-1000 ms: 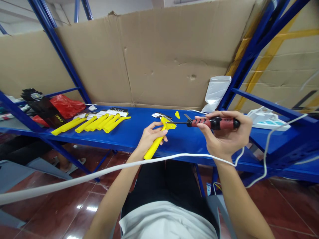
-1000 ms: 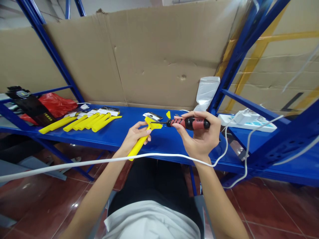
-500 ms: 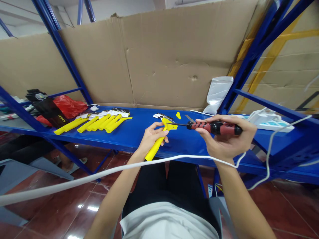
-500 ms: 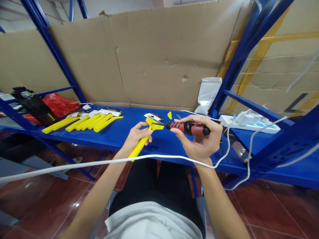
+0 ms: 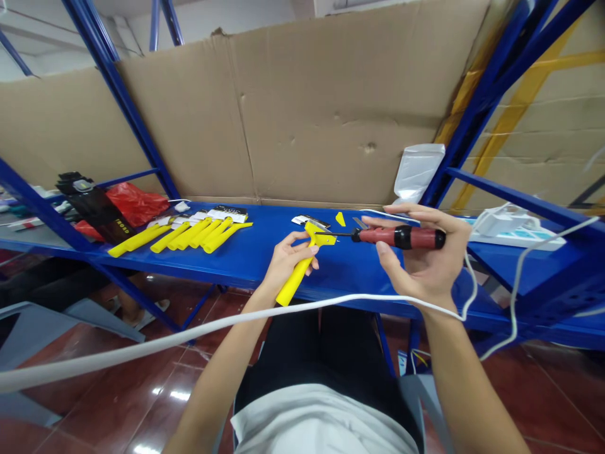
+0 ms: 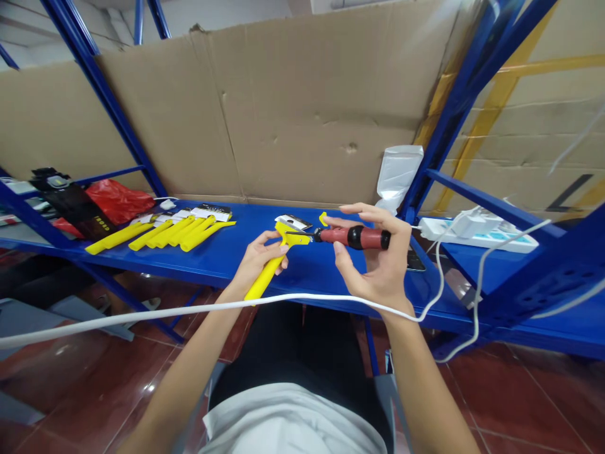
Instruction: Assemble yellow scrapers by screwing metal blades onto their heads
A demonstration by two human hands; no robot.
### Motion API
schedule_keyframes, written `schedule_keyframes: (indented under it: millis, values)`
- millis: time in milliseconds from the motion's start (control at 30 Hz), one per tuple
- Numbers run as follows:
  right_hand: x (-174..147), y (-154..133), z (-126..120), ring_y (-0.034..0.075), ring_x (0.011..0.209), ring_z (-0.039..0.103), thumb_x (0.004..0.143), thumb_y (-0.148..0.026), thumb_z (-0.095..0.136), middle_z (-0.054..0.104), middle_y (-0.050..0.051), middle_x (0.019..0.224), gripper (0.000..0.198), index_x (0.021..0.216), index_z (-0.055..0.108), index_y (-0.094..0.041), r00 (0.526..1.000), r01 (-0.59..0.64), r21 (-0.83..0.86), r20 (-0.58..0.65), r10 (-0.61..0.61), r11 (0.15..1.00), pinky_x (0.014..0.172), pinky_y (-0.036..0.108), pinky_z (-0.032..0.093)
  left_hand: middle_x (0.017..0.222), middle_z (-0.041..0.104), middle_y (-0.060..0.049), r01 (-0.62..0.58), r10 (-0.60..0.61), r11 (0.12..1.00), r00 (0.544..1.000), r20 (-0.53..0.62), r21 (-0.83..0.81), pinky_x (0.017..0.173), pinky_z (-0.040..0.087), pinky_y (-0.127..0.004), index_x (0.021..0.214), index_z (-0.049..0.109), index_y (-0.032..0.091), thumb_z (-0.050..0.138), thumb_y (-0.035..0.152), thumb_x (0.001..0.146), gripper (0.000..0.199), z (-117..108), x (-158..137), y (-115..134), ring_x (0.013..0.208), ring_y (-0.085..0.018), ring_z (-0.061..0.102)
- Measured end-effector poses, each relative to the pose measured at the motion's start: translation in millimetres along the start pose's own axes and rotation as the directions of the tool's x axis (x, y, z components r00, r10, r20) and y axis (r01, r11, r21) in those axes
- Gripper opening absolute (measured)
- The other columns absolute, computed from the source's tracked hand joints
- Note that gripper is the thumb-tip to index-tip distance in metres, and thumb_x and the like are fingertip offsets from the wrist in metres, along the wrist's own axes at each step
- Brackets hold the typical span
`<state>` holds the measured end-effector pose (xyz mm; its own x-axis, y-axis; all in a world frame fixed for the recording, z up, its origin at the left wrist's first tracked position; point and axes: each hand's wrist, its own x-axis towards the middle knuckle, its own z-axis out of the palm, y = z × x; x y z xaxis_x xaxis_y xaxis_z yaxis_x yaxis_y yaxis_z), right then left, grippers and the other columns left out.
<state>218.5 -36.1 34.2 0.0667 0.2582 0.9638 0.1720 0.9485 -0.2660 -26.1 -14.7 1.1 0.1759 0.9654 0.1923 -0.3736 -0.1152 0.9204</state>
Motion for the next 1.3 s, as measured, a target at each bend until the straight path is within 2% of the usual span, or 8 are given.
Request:
schedule_keyframes:
  millis: [167,267,467,700,900,1100,1200,1300]
  values:
    - [1,4,-7,0.031,0.095,0.086,0.078,-0.025,0.106,0.083,0.004,0.108,0.056,0.123,0.073,-0.029,0.982,0.155,-0.217,-0.068,-0.173,0.964,0.083,0.05,0.074,0.076,0.077,-0.001,-0.007,0.007,1.0,1.0,-0.003,0.013,0.047,0.047,-0.021,0.115,0.062,0.019,0.107,0.041,0.07,0.067,-3,-1,-3,0.055,-0.016,0.072]
    - [1,7,-8,0.028,0.082,0.083,0.077,-0.026,0.107,0.081,0.001,0.096,0.051,0.115,0.074,-0.029,0.981,0.143,-0.267,-0.09,-0.173,0.953,0.072,0.044,0.071,0.073,0.076,0.0,-0.019,0.019,1.0,1.0,0.003,0.019,0.048,0.048,-0.021,0.116,0.062,0.02,0.106,0.04,0.073,0.065,-4,-2,-3,0.054,-0.015,0.07]
    - [-1,0,-7,0.032,0.113,0.086,0.088,-0.024,0.096,0.078,0.008,0.135,0.061,0.141,0.066,-0.03,0.997,-0.048,-0.02,0.057,0.049,0.999,0.099,0.054,0.073,0.078,0.078,-0.001,0.0,0.001,1.0,1.0,-0.02,0.016,0.047,0.048,-0.022,0.114,0.061,0.02,0.108,0.04,0.068,0.069,-4,2,-3,0.055,-0.016,0.072]
    - [0,-4,-14,0.028,0.086,0.082,0.083,-0.027,0.104,0.084,0.002,0.099,0.038,0.11,0.078,-0.03,0.998,0.051,-0.361,-0.007,-0.057,0.931,0.087,0.049,0.071,0.079,0.079,-0.002,0.002,-0.002,0.999,1.0,-0.012,0.043,0.049,0.05,-0.022,0.116,0.061,0.019,0.106,0.039,0.07,0.067,-5,2,-4,0.057,-0.016,0.073]
    - [0,-7,-11,0.033,0.12,0.082,0.095,-0.026,0.092,0.076,0.01,0.136,0.055,0.14,0.063,-0.032,0.982,-0.118,-0.078,0.136,0.127,0.99,0.106,0.057,0.07,0.072,0.076,0.001,0.002,0.0,0.999,0.999,-0.046,0.05,0.05,0.049,-0.022,0.118,0.062,0.019,0.106,0.041,0.071,0.068,-7,4,-3,0.055,-0.015,0.07]
    - [-6,-1,-10,0.029,0.096,0.083,0.085,-0.034,0.103,0.08,0.005,0.108,0.046,0.12,0.072,-0.029,0.998,-0.008,-0.331,0.049,0.026,0.944,0.083,0.044,0.072,0.069,0.074,0.001,0.002,0.001,0.999,0.998,-0.07,0.037,0.048,0.048,-0.022,0.118,0.061,0.02,0.107,0.042,0.066,0.073,-7,5,-3,0.052,-0.015,0.068]
    - [-4,1,-10,0.028,0.096,0.083,0.087,-0.034,0.101,0.078,0.005,0.11,0.049,0.123,0.068,-0.029,0.999,-0.034,-0.323,0.025,0.045,0.946,0.091,0.047,0.071,0.071,0.075,0.0,0.003,0.0,0.999,0.997,-0.077,0.034,0.047,0.047,-0.022,0.118,0.061,0.019,0.107,0.042,0.064,0.074,-6,5,-2,0.053,-0.016,0.069]
    - [-2,-2,-10,0.033,0.118,0.082,0.095,-0.026,0.092,0.076,0.009,0.13,0.05,0.135,0.062,-0.03,0.985,-0.087,-0.167,0.131,0.11,0.982,0.105,0.055,0.068,0.068,0.074,0.001,0.004,0.0,0.999,0.997,-0.081,0.038,0.049,0.048,-0.022,0.12,0.062,0.018,0.106,0.043,0.066,0.074,-6,4,-1,0.051,-0.015,0.067]
